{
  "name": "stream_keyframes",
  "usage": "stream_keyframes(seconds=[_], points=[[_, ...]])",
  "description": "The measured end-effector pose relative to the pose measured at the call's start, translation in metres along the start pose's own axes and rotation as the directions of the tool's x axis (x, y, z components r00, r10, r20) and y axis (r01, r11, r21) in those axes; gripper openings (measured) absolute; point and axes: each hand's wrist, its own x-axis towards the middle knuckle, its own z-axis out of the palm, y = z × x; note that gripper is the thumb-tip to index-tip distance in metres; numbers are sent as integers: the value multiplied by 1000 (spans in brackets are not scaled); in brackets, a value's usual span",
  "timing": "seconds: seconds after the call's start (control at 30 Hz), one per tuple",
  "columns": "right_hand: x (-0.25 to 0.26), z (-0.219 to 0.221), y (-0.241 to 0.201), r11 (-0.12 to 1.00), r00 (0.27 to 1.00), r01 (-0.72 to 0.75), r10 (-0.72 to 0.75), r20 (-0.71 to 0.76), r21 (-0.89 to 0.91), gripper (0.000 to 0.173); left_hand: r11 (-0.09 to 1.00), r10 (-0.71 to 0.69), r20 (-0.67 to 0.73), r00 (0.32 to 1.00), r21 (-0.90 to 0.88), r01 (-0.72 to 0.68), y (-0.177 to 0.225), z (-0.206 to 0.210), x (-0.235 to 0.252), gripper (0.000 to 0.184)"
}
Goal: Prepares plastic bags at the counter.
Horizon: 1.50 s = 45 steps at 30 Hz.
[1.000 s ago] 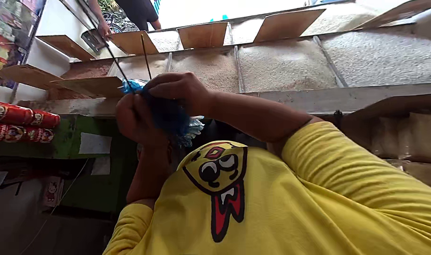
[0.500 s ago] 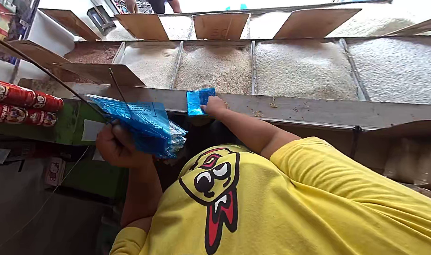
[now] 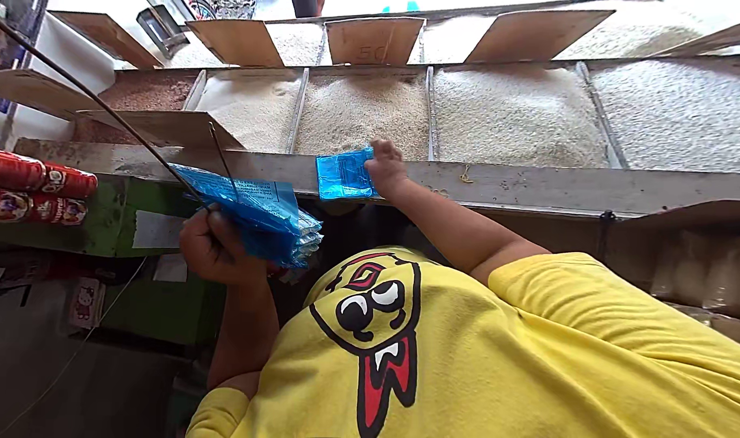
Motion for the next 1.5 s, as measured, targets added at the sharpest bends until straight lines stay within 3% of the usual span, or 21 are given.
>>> stream_keyframes(seconds=[0.07, 0.1, 0.17, 0.23, 0.27, 0.33, 0.43, 0.57, 0.7, 0.77, 0.83, 0.87, 0.9, 0.97, 1.0, 1.07, 1.13, 1.33, 1.5], points=[[1, 10, 7, 950, 947, 313, -313, 72, 14, 22, 1000, 9, 10, 1000, -22, -9, -2, 6, 0, 17], [3, 18, 7, 925, 920, 368, -377, 112, 92, 21, 999, 11, 15, 1000, -32, -11, -2, 9, 0, 18], [3, 32, 2, 941, 946, 278, -303, 113, 192, 29, 999, 13, 21, 1000, -52, -12, -4, 14, 0, 18], [2, 37, -8, 974, 978, 140, -165, 131, 181, 55, 998, 9, 29, 1000, -60, -7, -3, 18, 0, 17], [1, 41, -11, 978, 982, 124, -145, 120, 169, 55, 998, 6, 35, 999, -56, -4, -2, 19, -1, 17], [-4, 49, -12, 970, 982, 156, -172, 73, 186, 39, 999, 9, 45, 999, -46, -7, -1, 21, -1, 18], [-7, 50, -5, 905, 987, 129, -155, 33, 405, 22, 999, 19, 41, 999, -51, -17, -1, 22, -2, 17], [-4, 40, 6, 677, 991, -135, 89, 102, 723, 19, 999, 19, 37, 999, -42, -18, 1, 22, -2, 18], [-4, 27, 7, 380, 897, -339, 407, 174, 860, 31, 999, 23, 41, 999, -40, -21, 1, 21, -1, 18], [-2, 24, 7, 203, 842, -341, 501, 202, 918, 41, 999, 22, 43, 999, -46, -20, 2, 21, -2, 19], [0, 24, 9, 58, 868, -259, 452, 206, 964, 57, 999, 23, 43, 999, -48, -21, 3, 21, -3, 18], [0, 22, 10, 41, 898, -217, 399, 183, 975, 63, 999, 21, 46, 999, -45, -19, 3, 21, -3, 19], [0, 17, 10, 74, 924, -181, 355, 144, 981, 63, 999, 18, 48, 999, -46, -16, 4, 21, -3, 19], [-2, 0, 5, 275, 956, -147, 287, 65, 950, 59, 998, 17, 47, 999, -55, -14, 3, 22, -3, 19], [-2, -9, 2, 389, 970, -108, 244, 10, 915, 46, 998, 17, 45, 999, -60, -14, 3, 22, -4, 19], [-4, -32, -7, 486, 983, -19, 170, -73, 874, 22, 997, 26, 50, 998, -71, -22, 3, 23, -3, 19], [-5, -61, -17, 468, 988, 72, 89, -128, 881, 14, 996, 49, 74, 996, -75, -43, 4, 24, -1, 20], [-9, -148, -41, 326, 958, 285, -127, -257, 901, 13, 988, 138, 137, 981, -91, -126, 9, 37, 4, 22], [-24, -198, -62, 427, 892, 452, -204, -403, 783, 9, 982, 158, 155, 975, -130, -139, 15, 57, 6, 20]])
